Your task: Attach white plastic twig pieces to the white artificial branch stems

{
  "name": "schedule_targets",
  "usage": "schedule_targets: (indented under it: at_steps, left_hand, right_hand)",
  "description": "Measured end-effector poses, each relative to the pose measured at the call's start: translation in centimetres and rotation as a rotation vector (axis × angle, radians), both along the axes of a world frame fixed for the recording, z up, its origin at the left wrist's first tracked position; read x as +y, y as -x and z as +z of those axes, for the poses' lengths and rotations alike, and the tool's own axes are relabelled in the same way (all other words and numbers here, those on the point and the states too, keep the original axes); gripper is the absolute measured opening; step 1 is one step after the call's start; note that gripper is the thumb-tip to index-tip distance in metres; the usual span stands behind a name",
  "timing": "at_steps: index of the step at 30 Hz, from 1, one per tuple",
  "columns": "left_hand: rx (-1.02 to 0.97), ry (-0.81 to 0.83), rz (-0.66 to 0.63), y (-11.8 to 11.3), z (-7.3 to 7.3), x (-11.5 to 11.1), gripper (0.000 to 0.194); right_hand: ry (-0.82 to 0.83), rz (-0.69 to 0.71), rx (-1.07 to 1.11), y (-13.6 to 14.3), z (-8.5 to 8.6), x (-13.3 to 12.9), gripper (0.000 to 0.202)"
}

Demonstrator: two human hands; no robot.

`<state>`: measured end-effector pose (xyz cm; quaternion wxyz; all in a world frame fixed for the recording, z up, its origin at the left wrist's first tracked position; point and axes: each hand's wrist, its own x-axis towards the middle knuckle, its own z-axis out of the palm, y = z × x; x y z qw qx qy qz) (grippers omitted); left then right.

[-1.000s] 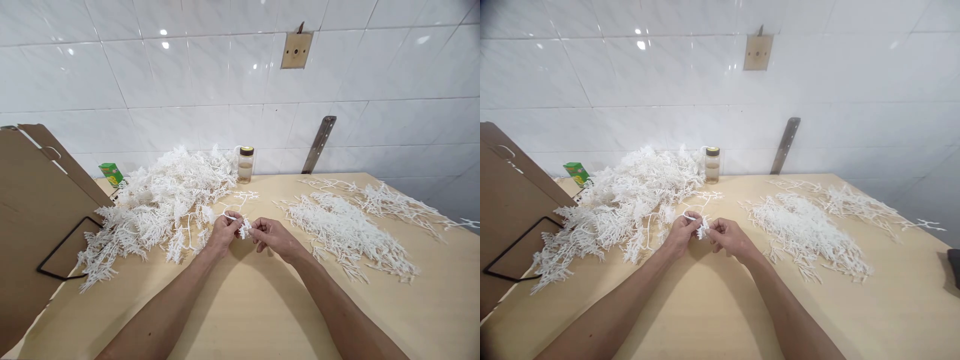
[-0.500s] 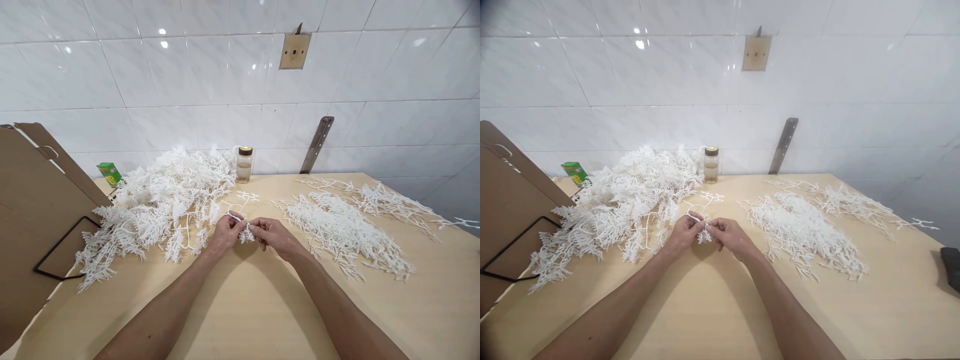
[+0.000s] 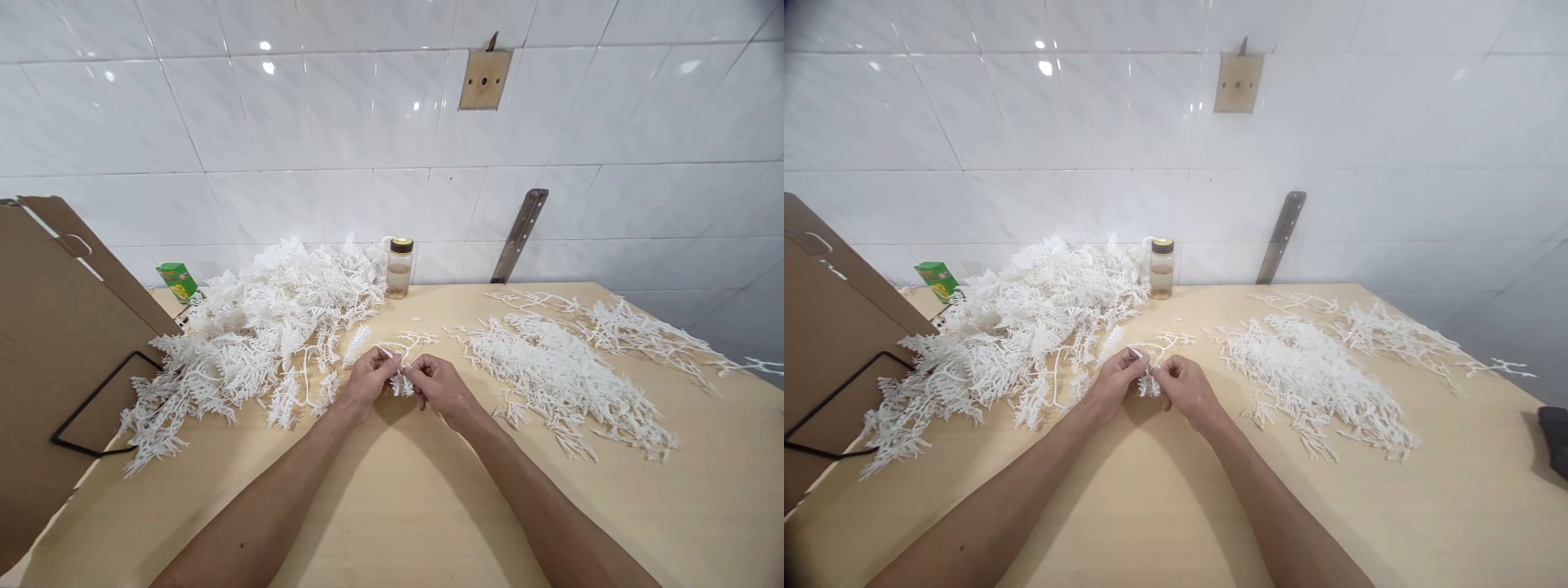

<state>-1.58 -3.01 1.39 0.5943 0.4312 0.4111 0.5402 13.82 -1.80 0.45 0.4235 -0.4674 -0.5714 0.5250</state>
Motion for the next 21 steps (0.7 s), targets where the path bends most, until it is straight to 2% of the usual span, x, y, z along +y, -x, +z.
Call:
schedule_targets:
  at_steps: [3, 10, 13, 17, 21]
  left_hand:
    - [-0.034, -0.015, -0.052, 0.1, 0.2, -0.1, 0.043]
    - [0.107, -0.126, -0.032, 0.4, -0.1, 0.1, 0.034]
    - [0.185, -0.158, -0.019, 0.4, -0.4, 0.3, 0.029]
    - [0.269, -0.178, -0.025, 0.5, -0.7, 0.5, 0.023]
    - [0.284, -0.13, -0.035, 0.6, -0.6, 0.4, 0.023]
  right_hand:
    - [-0.026, -0.057, 0.041, 0.1, -0.2, 0.0, 0.029]
    - [0.026, 0.107, 0.225, -0.5, 0.7, 0.0, 0.04]
    - [0.074, 0.104, 0.211, -0.6, 1.1, -0.1, 0.044]
    - [0.063, 0.103, 0.13, -0.8, 1.0, 0.1, 0.041]
    - [0.052, 0.085, 0.116, -1.0, 0.9, 0.3, 0.039]
